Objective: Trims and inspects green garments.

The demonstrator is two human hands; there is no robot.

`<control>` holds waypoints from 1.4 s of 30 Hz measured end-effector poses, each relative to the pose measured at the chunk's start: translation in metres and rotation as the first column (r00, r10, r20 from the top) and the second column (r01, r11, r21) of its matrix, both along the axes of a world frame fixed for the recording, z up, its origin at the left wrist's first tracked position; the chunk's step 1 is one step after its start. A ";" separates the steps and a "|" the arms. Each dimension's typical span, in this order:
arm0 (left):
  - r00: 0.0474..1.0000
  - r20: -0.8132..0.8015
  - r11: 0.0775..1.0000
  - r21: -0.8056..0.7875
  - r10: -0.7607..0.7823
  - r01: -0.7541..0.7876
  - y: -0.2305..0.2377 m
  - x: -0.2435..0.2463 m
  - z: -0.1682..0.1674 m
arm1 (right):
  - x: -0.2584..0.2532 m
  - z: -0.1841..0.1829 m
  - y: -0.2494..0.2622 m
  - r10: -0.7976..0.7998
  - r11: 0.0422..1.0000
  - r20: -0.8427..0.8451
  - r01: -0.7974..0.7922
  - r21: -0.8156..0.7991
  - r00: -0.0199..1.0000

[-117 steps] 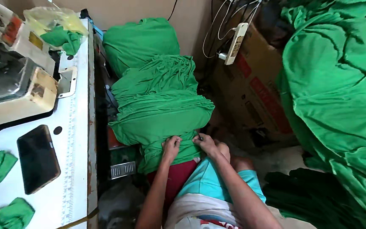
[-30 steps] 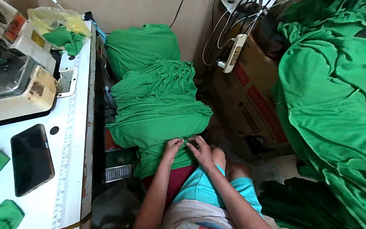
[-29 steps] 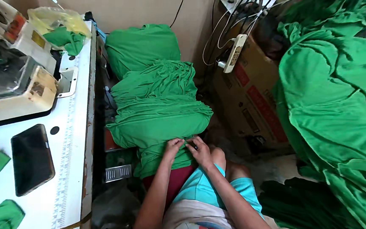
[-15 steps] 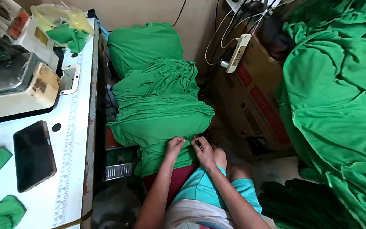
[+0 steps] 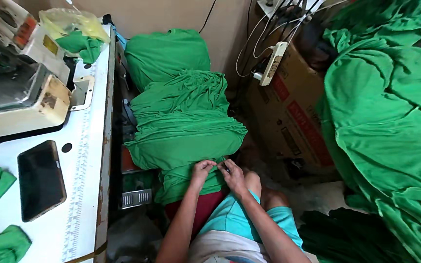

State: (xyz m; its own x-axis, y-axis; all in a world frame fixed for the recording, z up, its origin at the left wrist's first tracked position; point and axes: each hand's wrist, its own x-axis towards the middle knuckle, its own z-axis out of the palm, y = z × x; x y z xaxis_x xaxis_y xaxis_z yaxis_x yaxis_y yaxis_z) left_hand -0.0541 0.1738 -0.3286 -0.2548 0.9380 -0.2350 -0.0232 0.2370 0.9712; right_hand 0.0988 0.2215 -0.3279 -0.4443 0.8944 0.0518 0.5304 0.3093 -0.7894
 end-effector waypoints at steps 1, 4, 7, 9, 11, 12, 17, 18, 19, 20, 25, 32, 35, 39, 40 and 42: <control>1.000 -0.014 1.000 -0.010 -0.009 0.009 -0.001 0.000 0.002 | 0.000 0.003 0.001 0.011 1.000 0.016 -0.011 -0.029 1.000; 0.998 -0.037 0.998 -0.054 -0.045 0.043 -0.003 0.002 0.006 | -0.001 0.013 0.004 0.053 0.995 0.127 -0.042 -0.085 0.990; 0.990 -0.073 0.993 -0.038 -0.118 0.115 -0.004 0.000 0.005 | -0.006 0.034 0.005 0.142 0.987 0.320 -0.111 -0.114 0.937; 0.981 -0.135 0.990 -0.030 -0.137 0.135 -0.004 -0.001 0.004 | -0.010 0.048 0.007 0.215 0.975 0.417 -0.169 -0.144 0.883; 0.968 -0.204 0.989 -0.033 -0.147 0.143 -0.003 -0.001 0.004 | -0.010 0.053 0.010 0.244 0.969 0.425 -0.205 -0.136 0.872; 0.964 -0.221 0.989 -0.030 -0.146 0.143 -0.003 0.000 0.005 | -0.008 0.050 0.012 0.234 0.972 0.387 -0.204 -0.117 0.892; 0.978 -0.183 0.993 0.032 -0.103 0.110 -0.003 0.000 0.001 | 0.007 0.034 0.011 0.013 0.963 0.112 0.018 -0.268 0.994; 0.981 -0.166 0.993 0.041 -0.099 0.107 -0.004 0.000 0.000 | 0.010 0.031 0.010 0.001 0.956 0.123 0.035 -0.292 0.992; 0.983 -0.159 0.993 0.044 -0.097 0.106 -0.004 -0.001 -0.001 | 0.013 0.030 0.008 0.012 0.953 0.147 0.033 -0.301 0.989; 0.983 -0.158 0.994 0.039 -0.097 0.104 -0.004 -0.001 -0.001 | 0.016 0.029 0.005 0.036 0.955 0.172 0.017 -0.298 0.984; 0.979 -0.180 0.994 0.033 -0.094 0.101 -0.002 -0.002 -0.005 | 0.014 0.033 -0.003 0.152 0.958 0.333 -0.056 -0.281 0.931; 0.978 -0.177 0.991 0.047 -0.112 0.122 -0.001 -0.002 -0.004 | 0.005 0.036 -0.006 0.195 0.958 0.427 -0.078 -0.275 0.883; 0.977 -0.173 0.991 0.029 -0.122 0.129 -0.001 -0.003 -0.003 | 0.003 0.033 -0.005 0.194 0.960 0.426 -0.081 -0.269 0.884; 0.963 -0.233 0.991 -0.024 -0.135 0.133 -0.001 -0.005 0.000 | 0.006 0.027 -0.003 0.182 0.957 0.354 -0.081 -0.280 0.917; 0.953 -0.276 0.992 -0.029 -0.126 0.123 -0.002 -0.004 0.003 | 0.008 0.024 -0.003 0.154 0.955 0.296 -0.065 -0.290 0.942; 0.917 -0.396 0.997 0.027 -0.058 0.075 -0.010 -0.002 0.009 | 0.013 0.018 -0.001 0.082 0.951 0.154 -0.031 -0.307 0.985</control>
State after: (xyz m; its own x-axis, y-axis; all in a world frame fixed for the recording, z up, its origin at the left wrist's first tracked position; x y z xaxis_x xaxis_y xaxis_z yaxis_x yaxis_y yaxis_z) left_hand -0.0559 0.1642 -0.3199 -0.2552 0.9627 -0.0893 0.3780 0.1844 0.9073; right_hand 0.1121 0.2209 -0.3096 -0.4745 0.8296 -0.2944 0.6478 0.1026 -0.7548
